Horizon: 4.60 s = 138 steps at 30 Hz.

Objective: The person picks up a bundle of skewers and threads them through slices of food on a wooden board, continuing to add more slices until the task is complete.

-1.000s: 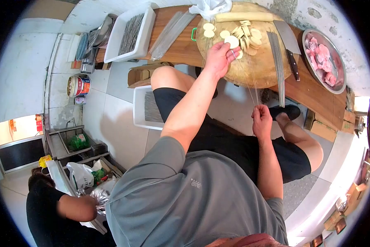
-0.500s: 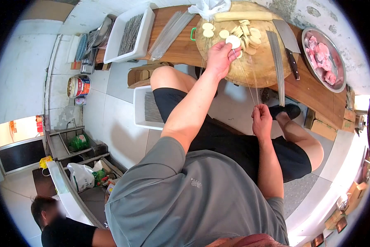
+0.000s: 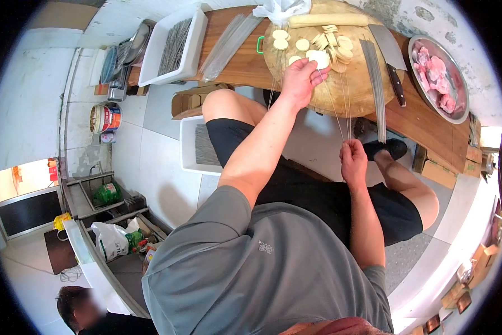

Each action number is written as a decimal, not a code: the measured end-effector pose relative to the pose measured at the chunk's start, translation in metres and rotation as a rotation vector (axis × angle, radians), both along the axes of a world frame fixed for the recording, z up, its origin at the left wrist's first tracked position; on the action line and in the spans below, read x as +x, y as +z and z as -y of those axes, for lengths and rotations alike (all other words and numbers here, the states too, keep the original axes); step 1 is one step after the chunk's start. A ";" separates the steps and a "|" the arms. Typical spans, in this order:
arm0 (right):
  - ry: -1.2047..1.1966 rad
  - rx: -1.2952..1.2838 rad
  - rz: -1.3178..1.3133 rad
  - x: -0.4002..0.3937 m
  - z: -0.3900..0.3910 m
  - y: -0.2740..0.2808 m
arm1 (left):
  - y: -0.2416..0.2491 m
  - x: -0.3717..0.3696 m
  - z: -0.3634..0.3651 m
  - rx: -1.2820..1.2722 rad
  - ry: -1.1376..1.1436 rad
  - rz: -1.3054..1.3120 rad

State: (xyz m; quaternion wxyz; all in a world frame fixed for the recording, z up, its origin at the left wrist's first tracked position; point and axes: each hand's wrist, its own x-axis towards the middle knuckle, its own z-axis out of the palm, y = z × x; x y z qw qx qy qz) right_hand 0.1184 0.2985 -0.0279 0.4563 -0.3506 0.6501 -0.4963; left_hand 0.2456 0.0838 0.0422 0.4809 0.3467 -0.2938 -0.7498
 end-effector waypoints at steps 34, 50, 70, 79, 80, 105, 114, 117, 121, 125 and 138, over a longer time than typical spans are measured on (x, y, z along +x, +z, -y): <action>-0.025 -0.046 0.146 0.003 0.002 0.002 | 0.001 -0.008 -0.017 0.036 -0.048 0.043; -0.030 -0.042 0.172 0.001 0.004 0.003 | -0.003 -0.012 -0.023 -0.006 -0.093 0.061; 0.034 0.081 0.472 -0.009 0.011 0.018 | -0.020 -0.021 -0.045 0.078 -0.204 0.123; 0.009 0.060 0.465 -0.013 0.011 0.022 | -0.018 -0.018 -0.040 0.079 -0.261 0.110; -0.001 0.052 0.466 -0.014 0.010 0.021 | -0.018 -0.017 -0.037 0.073 -0.268 0.088; -0.037 0.039 0.419 -0.013 0.011 0.015 | -0.013 0.043 0.073 -0.612 -0.296 1.461; 0.042 0.045 0.311 -0.007 0.008 0.008 | -0.011 0.016 0.015 0.170 0.015 0.056; 0.043 0.046 0.325 -0.008 0.007 0.008 | -0.012 0.008 0.011 0.160 0.015 -0.023; 0.046 0.058 0.296 -0.007 0.007 0.008 | -0.010 0.002 0.008 0.153 0.036 -0.075; 0.044 0.053 0.303 -0.007 0.006 0.005 | -0.007 0.001 0.010 0.152 0.038 -0.107; 0.038 0.052 0.265 -0.006 0.005 0.002 | -0.008 0.001 0.012 0.153 0.064 -0.165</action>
